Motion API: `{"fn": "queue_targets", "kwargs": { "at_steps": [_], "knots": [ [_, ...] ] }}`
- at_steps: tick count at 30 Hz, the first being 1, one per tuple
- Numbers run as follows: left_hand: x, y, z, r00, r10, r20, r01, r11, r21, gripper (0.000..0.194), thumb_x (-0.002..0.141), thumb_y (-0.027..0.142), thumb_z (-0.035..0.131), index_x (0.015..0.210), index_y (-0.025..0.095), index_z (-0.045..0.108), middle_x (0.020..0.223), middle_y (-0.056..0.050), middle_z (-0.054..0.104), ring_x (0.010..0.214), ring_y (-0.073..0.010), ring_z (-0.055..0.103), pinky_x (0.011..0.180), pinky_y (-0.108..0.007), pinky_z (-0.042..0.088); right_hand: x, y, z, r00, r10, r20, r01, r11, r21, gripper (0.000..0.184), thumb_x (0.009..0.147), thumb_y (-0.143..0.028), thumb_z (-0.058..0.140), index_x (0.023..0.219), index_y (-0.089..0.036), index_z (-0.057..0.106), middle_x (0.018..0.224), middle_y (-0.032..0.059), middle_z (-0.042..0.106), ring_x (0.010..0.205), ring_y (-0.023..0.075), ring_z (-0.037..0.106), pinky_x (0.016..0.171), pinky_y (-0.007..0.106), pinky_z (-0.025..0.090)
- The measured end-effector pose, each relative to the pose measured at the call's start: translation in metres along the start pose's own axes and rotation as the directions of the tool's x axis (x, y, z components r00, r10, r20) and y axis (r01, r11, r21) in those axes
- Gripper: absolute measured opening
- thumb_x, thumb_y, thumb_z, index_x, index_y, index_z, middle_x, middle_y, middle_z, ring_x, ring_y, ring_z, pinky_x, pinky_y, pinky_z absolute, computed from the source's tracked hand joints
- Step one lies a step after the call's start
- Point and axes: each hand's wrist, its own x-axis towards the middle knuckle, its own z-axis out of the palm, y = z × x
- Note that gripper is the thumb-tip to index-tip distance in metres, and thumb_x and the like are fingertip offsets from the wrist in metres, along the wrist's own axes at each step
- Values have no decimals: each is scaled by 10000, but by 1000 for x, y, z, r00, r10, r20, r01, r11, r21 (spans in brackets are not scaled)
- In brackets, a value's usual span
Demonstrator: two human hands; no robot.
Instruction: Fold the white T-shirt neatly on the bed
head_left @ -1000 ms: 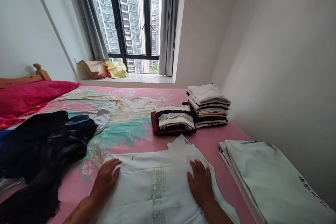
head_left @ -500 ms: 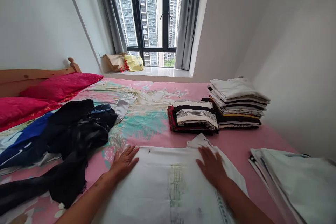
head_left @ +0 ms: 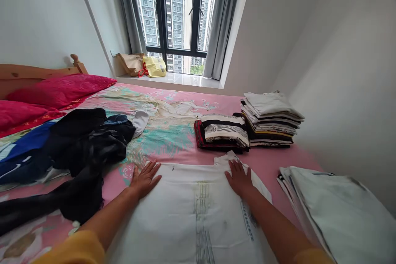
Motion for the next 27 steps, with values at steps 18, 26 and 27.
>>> {"fn": "queue_targets", "kwargs": {
  "at_steps": [18,26,27],
  "knots": [
    [-151,-18,-16,951,-297,-80,297,955,-9,585,884,390,344,1373,70,378,1476,-182,284,1390,-297,160,1104,-504,88,-155,71,7,989,126,-71,-130,990,-49,587,893,-462,249,1398,-178,343,1475,114,261,1357,306,194,1013,651,135],
    [-233,71,34,985,-66,-156,50,994,-102,505,882,434,374,1369,301,392,1505,-42,264,1385,-271,186,1077,-567,-91,-250,-3,41,966,-211,-148,219,975,34,592,889,-506,233,1409,-238,320,1485,30,255,1374,219,173,1090,533,95],
    [-247,58,39,966,-188,-179,168,978,-122,502,882,402,374,1365,266,402,1497,-68,281,1379,-272,200,1081,-568,-67,-259,17,50,973,-115,-199,126,991,43,605,883,-491,220,1403,-203,331,1478,52,269,1370,235,185,1079,552,114]
  ]
}}
